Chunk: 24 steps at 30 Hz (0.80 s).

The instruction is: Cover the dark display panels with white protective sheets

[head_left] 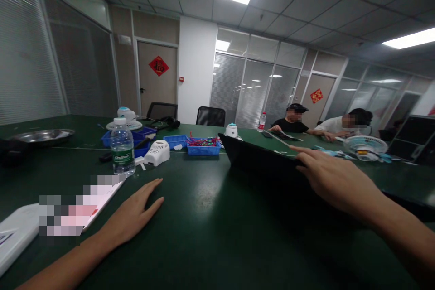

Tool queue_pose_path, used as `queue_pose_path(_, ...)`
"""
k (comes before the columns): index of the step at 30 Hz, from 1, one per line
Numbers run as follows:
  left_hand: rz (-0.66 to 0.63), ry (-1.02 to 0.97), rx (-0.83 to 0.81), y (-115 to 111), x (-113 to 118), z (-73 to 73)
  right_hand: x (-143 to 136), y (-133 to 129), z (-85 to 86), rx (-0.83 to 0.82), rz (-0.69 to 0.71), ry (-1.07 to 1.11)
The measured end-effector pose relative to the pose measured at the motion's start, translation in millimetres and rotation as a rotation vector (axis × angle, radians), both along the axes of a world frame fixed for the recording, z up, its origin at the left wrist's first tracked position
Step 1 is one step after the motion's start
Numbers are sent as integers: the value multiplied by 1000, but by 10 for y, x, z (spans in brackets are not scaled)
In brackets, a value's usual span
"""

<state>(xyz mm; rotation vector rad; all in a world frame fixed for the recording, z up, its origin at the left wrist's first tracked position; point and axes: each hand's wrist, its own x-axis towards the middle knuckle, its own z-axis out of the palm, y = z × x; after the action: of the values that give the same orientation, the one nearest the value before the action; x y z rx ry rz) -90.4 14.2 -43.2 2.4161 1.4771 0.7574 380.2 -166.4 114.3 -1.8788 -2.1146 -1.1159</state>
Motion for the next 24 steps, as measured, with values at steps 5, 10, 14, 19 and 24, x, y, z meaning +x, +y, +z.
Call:
queue_pose_path(5,87,-222,-14,-58,-13,150,-557,-346,-254,2,327,41)
queue_pose_path(10,-8,-433,-25,-94,-55,213,-1080,-442,-830,-96,606,-84)
queue_pose_path(14,-214,-223,-71,-139,-49,211,-1193,-237,-1195,-197,668,-13)
queue_pose_path(19,-397,187,-74,-234,-11,241,-458,423,-1102,-471,418,262)
queue_pose_path(24,-344,223,-103,-219,21,224,718,941,-1228,-299,-149,434)
